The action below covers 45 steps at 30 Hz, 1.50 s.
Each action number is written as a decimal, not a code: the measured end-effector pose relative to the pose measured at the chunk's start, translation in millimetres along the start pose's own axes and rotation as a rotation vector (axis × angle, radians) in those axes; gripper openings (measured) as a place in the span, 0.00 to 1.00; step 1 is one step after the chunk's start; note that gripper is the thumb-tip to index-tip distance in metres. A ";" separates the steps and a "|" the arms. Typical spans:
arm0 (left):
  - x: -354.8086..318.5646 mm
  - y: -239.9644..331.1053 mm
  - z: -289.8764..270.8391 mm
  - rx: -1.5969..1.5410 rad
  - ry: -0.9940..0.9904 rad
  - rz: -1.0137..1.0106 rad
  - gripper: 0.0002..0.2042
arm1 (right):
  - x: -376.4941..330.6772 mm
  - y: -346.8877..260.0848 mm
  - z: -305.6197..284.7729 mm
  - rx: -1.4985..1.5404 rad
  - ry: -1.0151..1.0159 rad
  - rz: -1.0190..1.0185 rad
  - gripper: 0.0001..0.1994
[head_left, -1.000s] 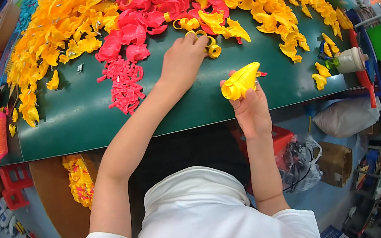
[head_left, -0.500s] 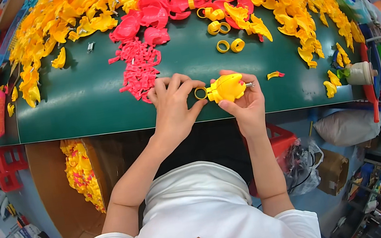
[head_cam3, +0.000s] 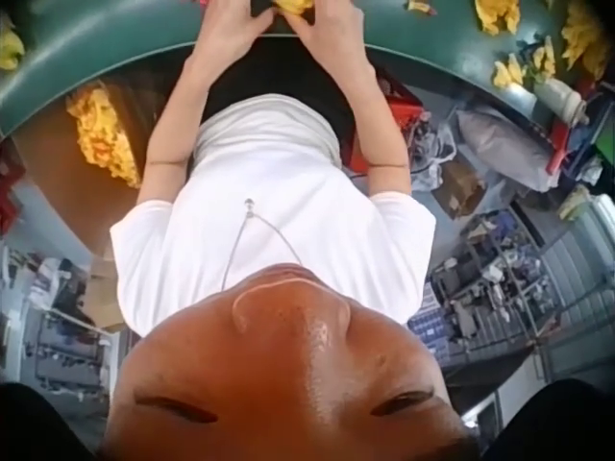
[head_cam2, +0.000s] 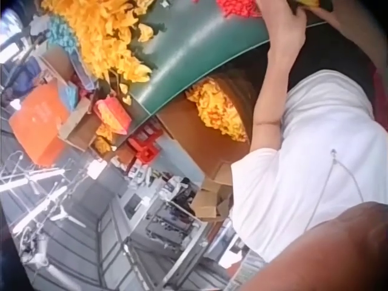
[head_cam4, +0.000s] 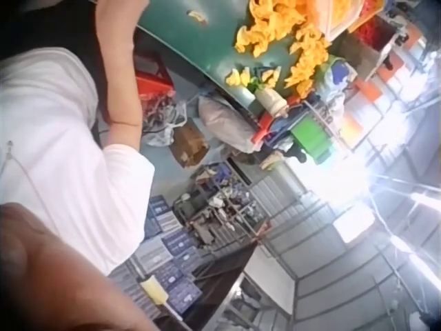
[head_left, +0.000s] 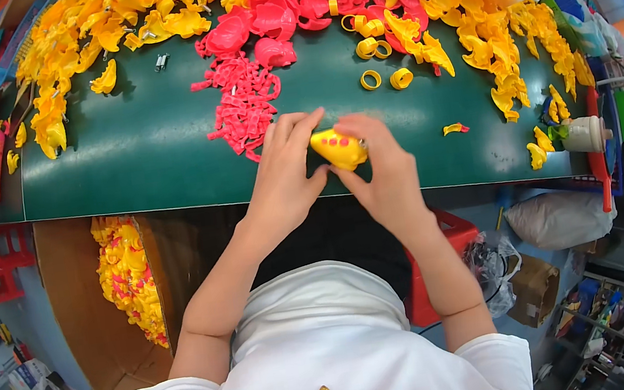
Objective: Manually assembling small plastic toy ducks and related parts at a factory workbench.
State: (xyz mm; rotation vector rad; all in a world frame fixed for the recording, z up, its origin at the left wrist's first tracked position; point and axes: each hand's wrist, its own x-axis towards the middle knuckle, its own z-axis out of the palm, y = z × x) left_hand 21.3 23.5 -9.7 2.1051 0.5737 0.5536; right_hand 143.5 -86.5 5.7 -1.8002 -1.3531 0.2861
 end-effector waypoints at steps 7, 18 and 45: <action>-4.9 4.0 -17.2 -0.407 -0.009 0.001 0.30 | -4.7 13.3 12.0 0.098 0.083 -0.051 0.31; -111.5 -14.3 -175.1 0.444 0.313 -0.658 0.12 | 7.5 -1.3 2.9 0.143 -0.063 0.041 0.19; -6.6 -31.5 -76.1 0.456 0.362 0.343 0.16 | 95.0 32.2 25.8 -0.224 -0.067 -0.296 0.06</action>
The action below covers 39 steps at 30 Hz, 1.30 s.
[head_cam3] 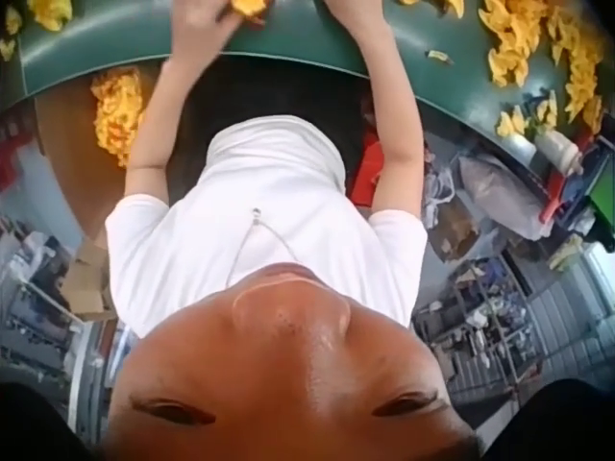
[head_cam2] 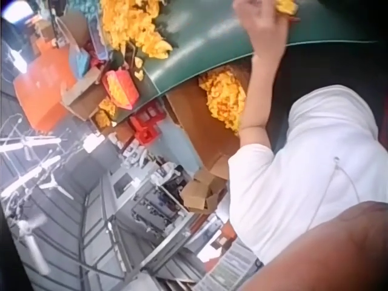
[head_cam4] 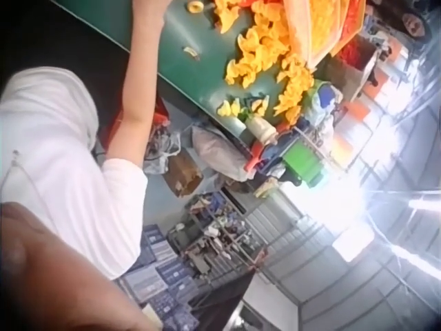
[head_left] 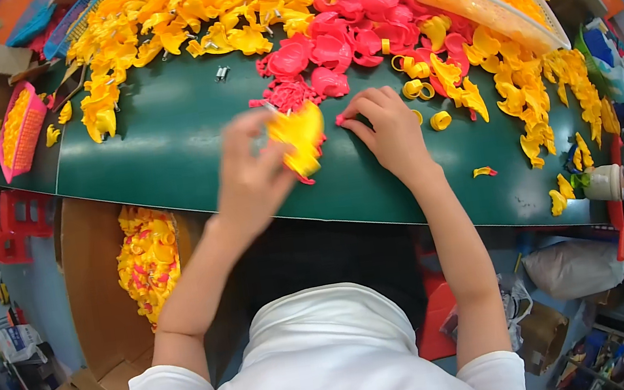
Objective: Manually assembling small plastic toy ducks and related parts at a factory workbench.
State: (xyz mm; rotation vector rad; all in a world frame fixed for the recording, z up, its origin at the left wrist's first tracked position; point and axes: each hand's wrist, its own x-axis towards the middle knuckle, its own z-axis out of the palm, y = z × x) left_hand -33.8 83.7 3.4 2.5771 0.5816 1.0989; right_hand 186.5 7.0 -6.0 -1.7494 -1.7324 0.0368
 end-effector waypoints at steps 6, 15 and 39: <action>-27.4 46.7 37.8 -0.025 -0.168 0.052 0.13 | -19.2 3.6 -5.4 0.022 0.044 0.018 0.07; -27.9 67.6 42.0 -0.025 -0.163 -0.078 0.21 | -24.1 10.3 -14.0 0.049 -0.018 0.114 0.11; -19.5 75.8 52.7 0.157 -0.220 0.206 0.10 | -98.3 -27.3 -37.2 0.127 0.269 0.406 0.05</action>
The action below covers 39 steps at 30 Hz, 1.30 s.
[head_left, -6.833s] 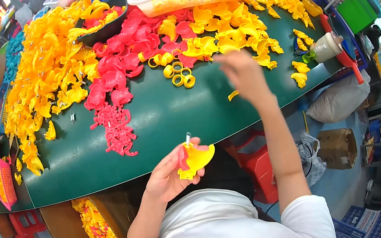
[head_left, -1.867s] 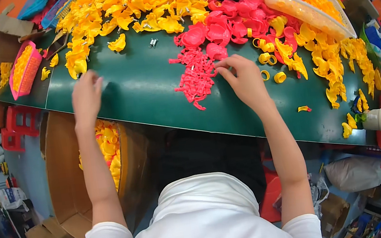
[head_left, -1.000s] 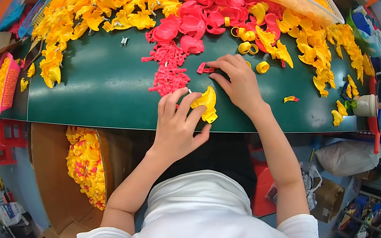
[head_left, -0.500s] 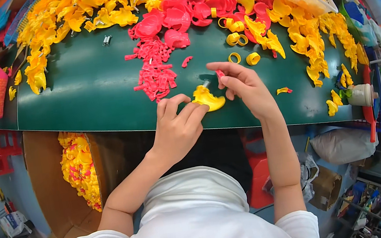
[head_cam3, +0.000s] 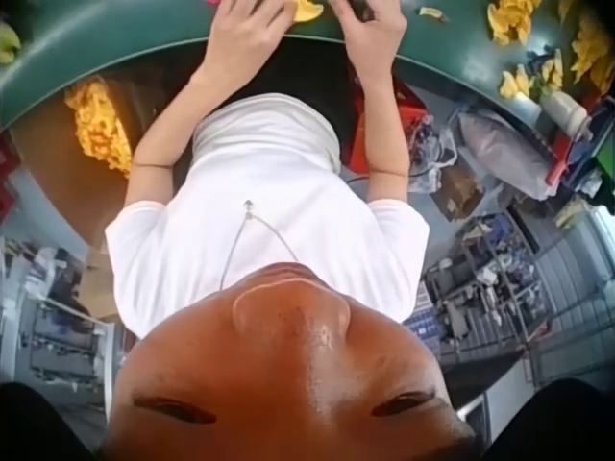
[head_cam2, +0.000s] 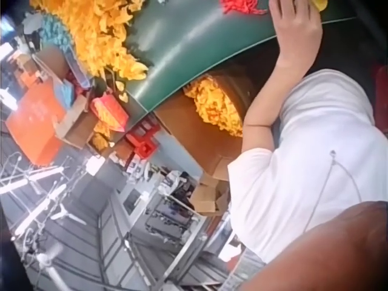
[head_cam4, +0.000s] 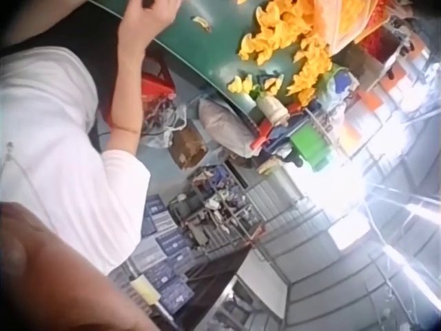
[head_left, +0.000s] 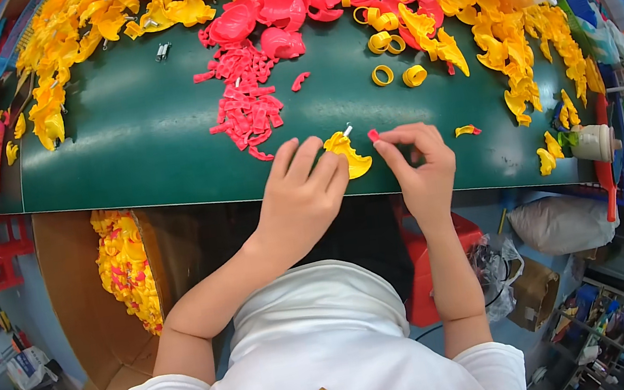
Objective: Manually assembling small plastic toy ducks and related parts at a factory workbench.
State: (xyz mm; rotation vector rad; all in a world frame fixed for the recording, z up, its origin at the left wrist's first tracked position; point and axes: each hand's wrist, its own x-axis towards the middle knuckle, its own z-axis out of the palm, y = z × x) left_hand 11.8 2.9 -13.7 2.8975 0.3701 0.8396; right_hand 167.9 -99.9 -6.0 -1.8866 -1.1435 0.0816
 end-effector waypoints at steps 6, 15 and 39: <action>2.5 2.4 -1.8 -0.008 -0.090 0.046 0.10 | -11.6 -2.6 16.4 0.042 -0.021 -0.027 0.05; 2.2 1.1 -4.1 -0.128 -0.133 0.022 0.15 | -22.0 -13.3 2.6 -0.057 -0.187 -0.101 0.08; -19.3 0.0 17.9 0.026 0.153 -0.093 0.13 | 209.8 62.2 1.7 -0.600 -0.009 -0.241 0.06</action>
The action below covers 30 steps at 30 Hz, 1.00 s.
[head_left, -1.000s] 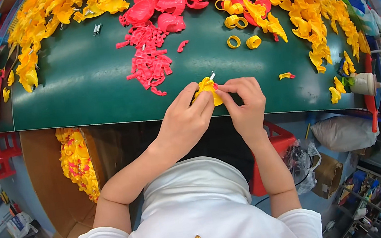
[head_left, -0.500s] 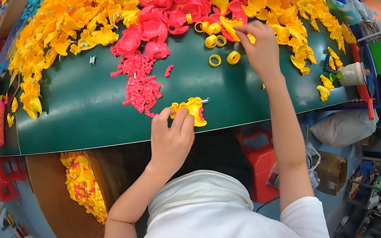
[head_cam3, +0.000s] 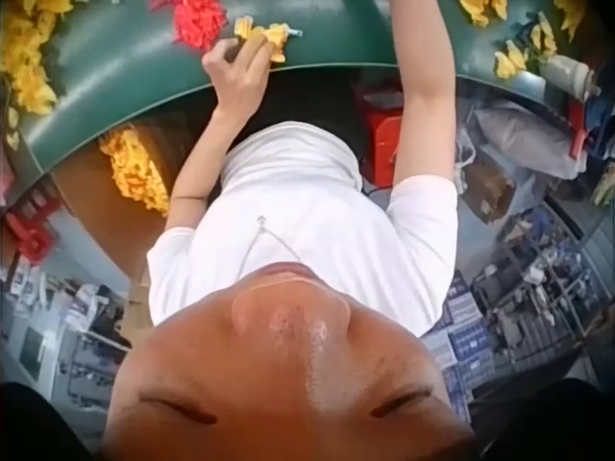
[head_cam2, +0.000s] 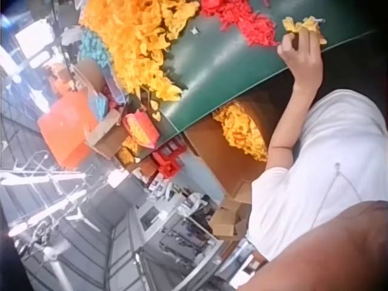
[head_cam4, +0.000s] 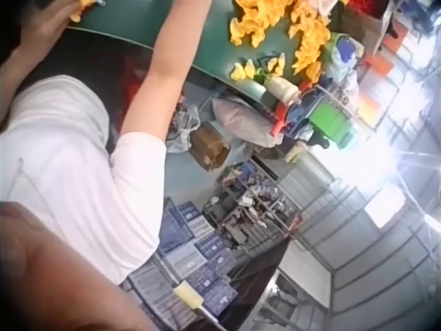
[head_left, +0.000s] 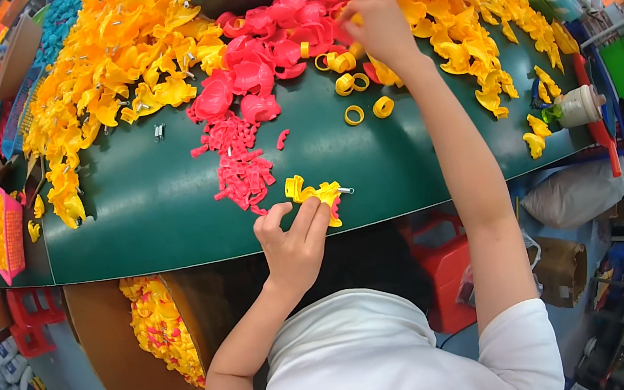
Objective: Manually assembling small plastic toy ducks and related parts at a factory workbench.
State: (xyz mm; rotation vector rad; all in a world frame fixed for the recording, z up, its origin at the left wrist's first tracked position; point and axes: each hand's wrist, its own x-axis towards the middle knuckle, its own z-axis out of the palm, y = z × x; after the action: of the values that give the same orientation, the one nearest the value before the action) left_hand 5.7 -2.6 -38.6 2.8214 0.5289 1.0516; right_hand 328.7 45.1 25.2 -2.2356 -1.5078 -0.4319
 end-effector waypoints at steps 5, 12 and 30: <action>3.2 -3.3 -3.5 -0.137 -0.045 -0.007 0.15 | -38.6 -25.7 -26.2 0.267 0.266 0.003 0.09; 5.7 -5.9 -6.5 -0.230 -0.045 0.011 0.16 | -141.8 -102.5 -59.0 1.100 -0.267 0.361 0.08; -1.7 -10.9 -1.2 -0.217 -0.032 0.048 0.16 | -174.5 -121.2 -19.0 0.831 -0.028 0.171 0.07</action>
State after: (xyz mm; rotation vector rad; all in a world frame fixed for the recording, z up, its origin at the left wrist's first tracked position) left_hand 0.5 6.9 -40.9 2.6677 0.3240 1.0031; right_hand 151.4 -64.2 -20.8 -1.6702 -1.1800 0.2514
